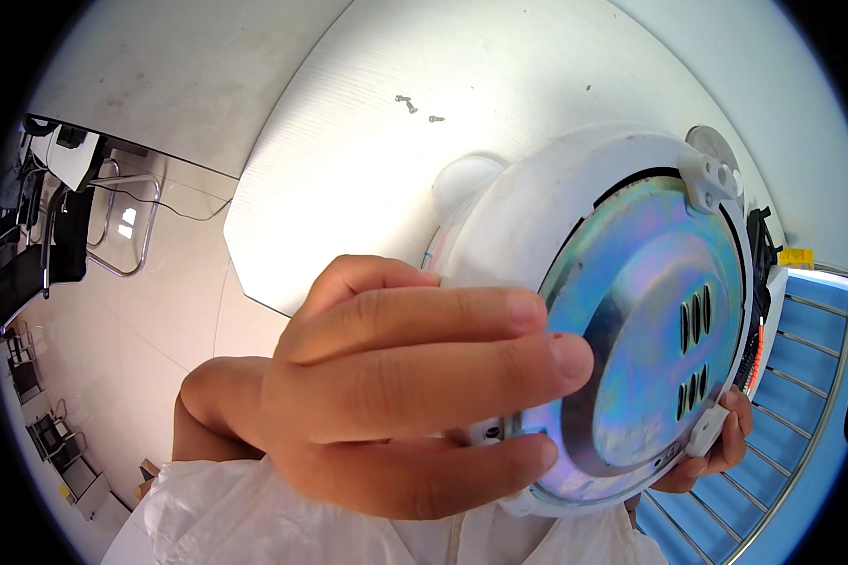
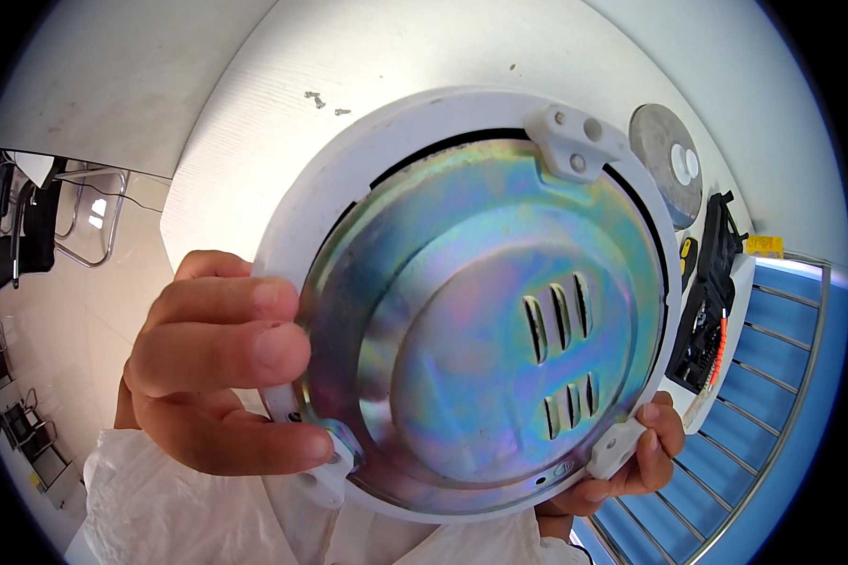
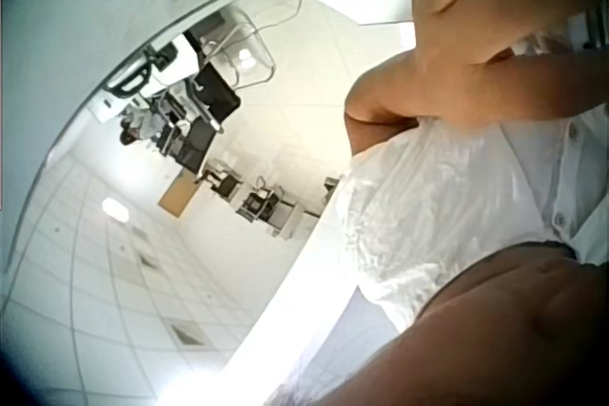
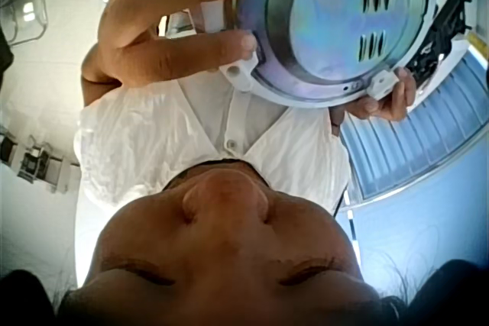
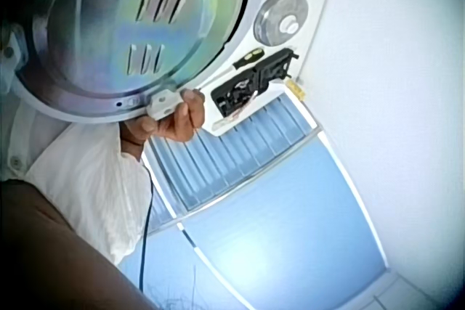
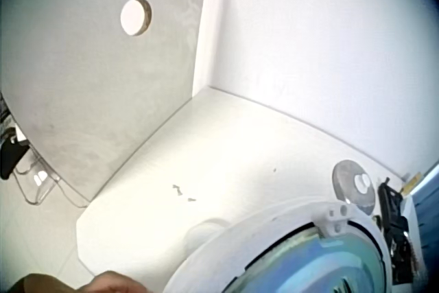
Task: The person uses a screwdriver to remove screws from a white circular electronic device. They detach a metallic cover, inspect the internal wiring and components, then reattach the cover and tighten the screws to reassemble the device.
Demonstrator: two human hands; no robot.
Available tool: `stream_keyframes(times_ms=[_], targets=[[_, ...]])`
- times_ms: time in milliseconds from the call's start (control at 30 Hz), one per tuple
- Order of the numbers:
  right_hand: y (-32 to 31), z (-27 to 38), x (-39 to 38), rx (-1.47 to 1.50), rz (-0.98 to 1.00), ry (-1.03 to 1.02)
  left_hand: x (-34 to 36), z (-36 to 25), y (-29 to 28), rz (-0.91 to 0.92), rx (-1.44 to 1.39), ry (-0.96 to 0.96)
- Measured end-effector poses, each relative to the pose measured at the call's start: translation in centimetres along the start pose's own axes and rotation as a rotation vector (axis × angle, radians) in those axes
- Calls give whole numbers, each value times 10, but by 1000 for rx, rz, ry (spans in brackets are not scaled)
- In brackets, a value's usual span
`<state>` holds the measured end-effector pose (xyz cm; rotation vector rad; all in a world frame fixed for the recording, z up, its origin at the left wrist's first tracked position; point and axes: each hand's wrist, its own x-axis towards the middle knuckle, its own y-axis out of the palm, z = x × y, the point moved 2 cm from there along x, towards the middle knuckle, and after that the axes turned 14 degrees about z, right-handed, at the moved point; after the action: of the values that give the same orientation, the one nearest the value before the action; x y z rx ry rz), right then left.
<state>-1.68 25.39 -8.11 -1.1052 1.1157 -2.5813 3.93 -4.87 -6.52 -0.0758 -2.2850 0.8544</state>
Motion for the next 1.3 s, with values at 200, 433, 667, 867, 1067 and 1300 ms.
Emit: stream_keyframes(times_ms=[200,433,667,867,1067,1300], targets=[[3,10,5,93,-50,174,-2,4,-4,34,-57,30],[11,14,16,175,-92,99,3,12,-6,-5,-123,127],[13,0,15,202,-156,-28,8,23,3,-73,-250,260],[12,5,12,197,-140,3,1,13,-2,-21,-221,144],[10,12,10,200,-75,94,1,12,-3,7,-213,94],[7,18,12,194,-11,159,2,12,-3,-3,-225,86]])
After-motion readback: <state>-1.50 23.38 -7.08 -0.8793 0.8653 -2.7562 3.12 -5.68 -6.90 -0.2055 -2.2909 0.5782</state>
